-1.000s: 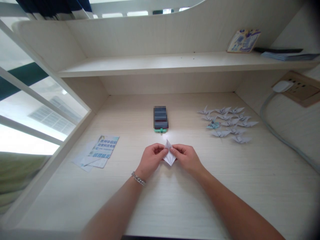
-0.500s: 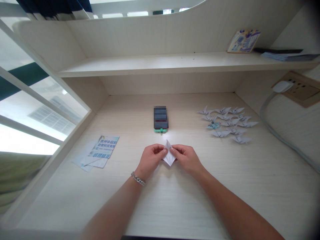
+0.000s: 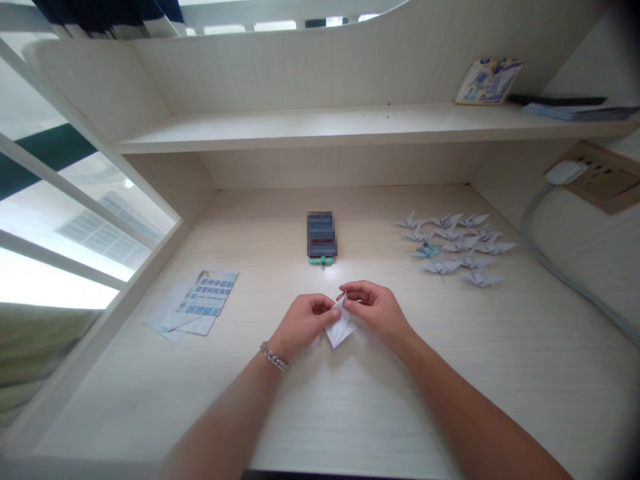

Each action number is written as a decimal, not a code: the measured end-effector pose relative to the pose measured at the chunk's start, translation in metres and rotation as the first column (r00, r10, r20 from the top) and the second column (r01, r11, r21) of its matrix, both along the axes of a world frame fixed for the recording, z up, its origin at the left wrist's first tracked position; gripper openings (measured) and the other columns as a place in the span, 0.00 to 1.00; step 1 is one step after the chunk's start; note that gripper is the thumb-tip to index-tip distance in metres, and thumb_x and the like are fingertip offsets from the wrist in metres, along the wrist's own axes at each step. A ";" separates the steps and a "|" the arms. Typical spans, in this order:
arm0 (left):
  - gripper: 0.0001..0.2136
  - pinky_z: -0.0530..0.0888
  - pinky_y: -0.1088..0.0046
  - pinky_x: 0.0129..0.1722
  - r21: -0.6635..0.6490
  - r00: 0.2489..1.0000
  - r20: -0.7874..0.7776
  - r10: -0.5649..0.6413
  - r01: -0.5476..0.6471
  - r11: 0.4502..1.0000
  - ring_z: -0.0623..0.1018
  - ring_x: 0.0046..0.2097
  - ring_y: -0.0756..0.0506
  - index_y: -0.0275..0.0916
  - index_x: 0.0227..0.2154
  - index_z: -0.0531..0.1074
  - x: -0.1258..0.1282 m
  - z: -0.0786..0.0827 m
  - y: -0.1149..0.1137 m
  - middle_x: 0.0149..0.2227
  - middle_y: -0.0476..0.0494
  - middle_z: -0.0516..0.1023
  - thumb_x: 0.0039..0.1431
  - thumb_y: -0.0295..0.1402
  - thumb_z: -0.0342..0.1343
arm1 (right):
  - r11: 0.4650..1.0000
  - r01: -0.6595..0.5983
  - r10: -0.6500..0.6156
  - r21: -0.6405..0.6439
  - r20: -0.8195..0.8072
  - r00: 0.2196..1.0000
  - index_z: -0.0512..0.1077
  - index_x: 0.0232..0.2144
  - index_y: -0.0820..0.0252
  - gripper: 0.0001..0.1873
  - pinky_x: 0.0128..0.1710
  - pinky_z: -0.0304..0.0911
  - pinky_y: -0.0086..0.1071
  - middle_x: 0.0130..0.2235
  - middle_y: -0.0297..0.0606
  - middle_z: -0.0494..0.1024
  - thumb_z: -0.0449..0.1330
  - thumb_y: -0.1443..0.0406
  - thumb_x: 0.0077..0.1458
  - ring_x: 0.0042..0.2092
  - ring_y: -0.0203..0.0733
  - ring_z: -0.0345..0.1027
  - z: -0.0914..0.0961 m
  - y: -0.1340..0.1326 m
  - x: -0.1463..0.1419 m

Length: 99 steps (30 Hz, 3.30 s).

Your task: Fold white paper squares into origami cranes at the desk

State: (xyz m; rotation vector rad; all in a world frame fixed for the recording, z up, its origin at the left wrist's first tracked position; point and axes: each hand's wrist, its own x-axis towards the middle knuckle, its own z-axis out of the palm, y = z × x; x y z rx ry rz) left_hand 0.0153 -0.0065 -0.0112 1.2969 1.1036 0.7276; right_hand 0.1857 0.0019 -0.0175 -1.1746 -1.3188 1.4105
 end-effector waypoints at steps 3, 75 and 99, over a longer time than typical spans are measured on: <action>0.10 0.66 0.75 0.29 0.009 0.999 -0.033 -0.039 0.040 0.999 0.71 0.29 0.49 0.33 0.27 0.74 0.000 0.002 -0.001 0.28 0.43 0.75 0.48 0.36 0.57 | 1.000 -0.013 0.012 -0.015 -0.055 0.998 0.72 0.35 0.63 0.15 0.36 0.67 0.36 0.33 0.42 0.78 0.61 0.68 0.41 0.36 0.43 0.73 0.001 -0.001 0.001; 0.10 0.69 0.74 0.30 -0.022 0.999 0.048 0.010 -0.009 1.000 0.74 0.31 0.48 0.33 0.31 0.74 0.005 0.000 -0.002 0.31 0.42 0.77 0.48 0.35 0.57 | 0.997 0.062 -0.062 0.056 0.012 0.998 0.70 0.38 0.61 0.15 0.31 0.64 0.31 0.29 0.39 0.77 0.59 0.61 0.48 0.32 0.40 0.70 0.001 -0.001 0.000; 0.19 0.72 0.75 0.28 0.010 0.969 0.157 0.191 -0.195 0.981 0.73 0.27 0.51 0.35 0.42 0.64 0.012 0.000 -0.004 0.25 0.50 0.71 0.47 0.35 0.59 | 0.995 0.085 -0.082 0.043 -0.061 0.995 0.73 0.30 0.62 0.12 0.30 0.64 0.31 0.29 0.39 0.77 0.63 0.60 0.43 0.30 0.40 0.70 -0.006 -0.003 -0.009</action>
